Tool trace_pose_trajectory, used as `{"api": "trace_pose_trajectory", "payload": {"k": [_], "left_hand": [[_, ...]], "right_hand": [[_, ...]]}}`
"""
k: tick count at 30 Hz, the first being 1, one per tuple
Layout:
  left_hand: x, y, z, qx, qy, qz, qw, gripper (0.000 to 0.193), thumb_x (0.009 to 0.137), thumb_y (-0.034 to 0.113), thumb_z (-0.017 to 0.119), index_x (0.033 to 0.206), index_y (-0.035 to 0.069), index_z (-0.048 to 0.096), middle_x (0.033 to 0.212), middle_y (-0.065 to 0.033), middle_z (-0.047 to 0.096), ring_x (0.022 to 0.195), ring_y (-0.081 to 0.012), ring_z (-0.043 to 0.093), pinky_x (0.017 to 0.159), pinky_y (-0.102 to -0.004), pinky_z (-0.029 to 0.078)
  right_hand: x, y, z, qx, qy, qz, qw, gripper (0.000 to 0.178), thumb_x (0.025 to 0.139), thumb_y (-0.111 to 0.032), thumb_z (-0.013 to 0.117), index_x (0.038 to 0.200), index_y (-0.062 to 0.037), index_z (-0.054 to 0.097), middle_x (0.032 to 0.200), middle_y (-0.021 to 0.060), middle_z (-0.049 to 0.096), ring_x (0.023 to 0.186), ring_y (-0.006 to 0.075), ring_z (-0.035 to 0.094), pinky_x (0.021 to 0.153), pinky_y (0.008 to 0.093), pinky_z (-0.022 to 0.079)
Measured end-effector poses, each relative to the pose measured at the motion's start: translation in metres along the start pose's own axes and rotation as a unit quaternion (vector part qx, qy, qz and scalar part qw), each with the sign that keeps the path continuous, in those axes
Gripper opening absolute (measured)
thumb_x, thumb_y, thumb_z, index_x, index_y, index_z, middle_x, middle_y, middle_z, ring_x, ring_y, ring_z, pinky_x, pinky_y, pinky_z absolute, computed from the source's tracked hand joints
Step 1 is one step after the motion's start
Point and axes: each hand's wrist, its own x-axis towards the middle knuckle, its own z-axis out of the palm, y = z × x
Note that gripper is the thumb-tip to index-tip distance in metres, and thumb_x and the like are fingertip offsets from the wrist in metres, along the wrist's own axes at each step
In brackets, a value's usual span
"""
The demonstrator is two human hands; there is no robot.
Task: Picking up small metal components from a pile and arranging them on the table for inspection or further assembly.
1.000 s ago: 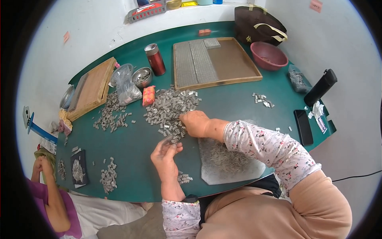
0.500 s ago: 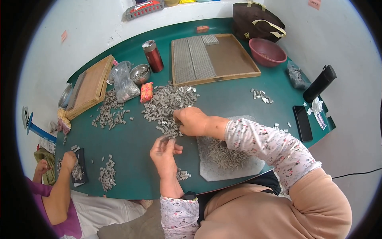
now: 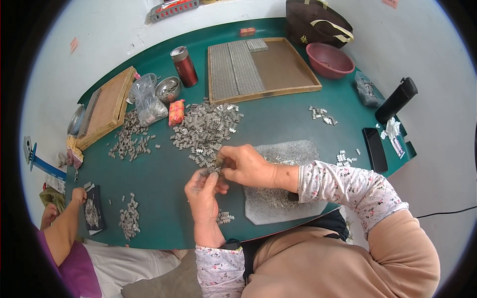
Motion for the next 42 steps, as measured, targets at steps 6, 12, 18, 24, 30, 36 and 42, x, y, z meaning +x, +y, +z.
{"api": "trace_pose_trajectory", "payload": {"k": [6,12,18,24,30,36,42], "left_hand": [[-0.001,0.001,0.002,-0.003,0.001,-0.001,1.000,0.008,0.087,0.003,0.063,0.092,-0.004,0.062,0.071,-0.0110,0.065,0.053,-0.0170,0.061,0.047,-0.0258,0.048],[-0.001,-0.003,-0.002,0.010,-0.012,0.006,1.000,0.009,0.087,0.003,0.064,0.093,-0.004,0.064,0.071,-0.0098,0.065,0.053,-0.0160,0.060,0.046,-0.0250,0.046],[0.000,0.000,-0.001,0.028,0.022,0.016,0.999,0.009,0.086,0.003,0.062,0.093,-0.002,0.063,0.073,-0.0085,0.064,0.051,-0.0149,0.057,0.046,-0.0242,0.043],[0.001,0.009,-0.006,-0.046,0.127,0.030,0.990,0.008,0.088,0.008,0.061,0.091,0.001,0.060,0.074,-0.0078,0.063,0.057,-0.0167,0.062,0.050,-0.0254,0.046],[0.004,0.006,-0.008,-0.036,0.138,0.013,0.990,0.010,0.089,0.009,0.064,0.093,0.001,0.059,0.076,-0.0088,0.064,0.058,-0.0166,0.062,0.050,-0.0240,0.048],[0.001,0.003,-0.010,-0.012,0.127,0.021,0.992,0.013,0.089,0.011,0.065,0.093,0.000,0.060,0.074,-0.0084,0.063,0.056,-0.0162,0.062,0.048,-0.0237,0.047],[0.001,-0.001,-0.011,0.026,0.102,0.022,0.994,0.014,0.089,0.011,0.064,0.095,-0.001,0.060,0.072,-0.0089,0.063,0.054,-0.0168,0.062,0.046,-0.0241,0.048]], "right_hand": [[-0.004,-0.001,0.003,0.033,0.027,0.026,0.999,0.017,0.073,-0.003,0.062,0.089,0.0026,0.061,0.072,0.0179,0.066,0.067,0.0299,0.068,0.064,0.0365,0.054],[-0.005,0.000,0.004,0.022,0.026,0.000,0.999,0.015,0.073,-0.003,0.064,0.087,0.0016,0.061,0.072,0.0178,0.067,0.069,0.0298,0.069,0.064,0.0364,0.054],[0.010,0.009,-0.012,0.003,-0.031,-0.039,0.999,0.016,0.074,-0.004,0.065,0.089,-0.0004,0.068,0.077,0.0178,0.068,0.073,0.0314,0.069,0.069,0.0384,0.054],[0.041,0.025,-0.011,-0.335,-0.097,-0.048,0.936,0.017,0.071,-0.007,0.063,0.086,-0.0048,0.072,0.088,0.0161,0.068,0.086,0.0335,0.067,0.078,0.0416,0.053],[0.041,0.022,0.017,-0.446,-0.163,-0.090,0.876,0.015,0.076,-0.016,0.064,0.082,-0.0036,0.069,0.088,0.0125,0.065,0.091,0.0298,0.064,0.077,0.0376,0.053],[0.037,0.023,0.028,-0.475,-0.152,-0.144,0.855,0.014,0.074,-0.011,0.063,0.083,-0.0053,0.070,0.087,0.0147,0.068,0.089,0.0290,0.067,0.075,0.0371,0.053],[0.032,0.021,0.016,-0.308,-0.136,-0.097,0.937,0.015,0.075,-0.009,0.063,0.089,-0.0036,0.064,0.078,0.0167,0.067,0.079,0.0347,0.067,0.071,0.0414,0.052]]}}
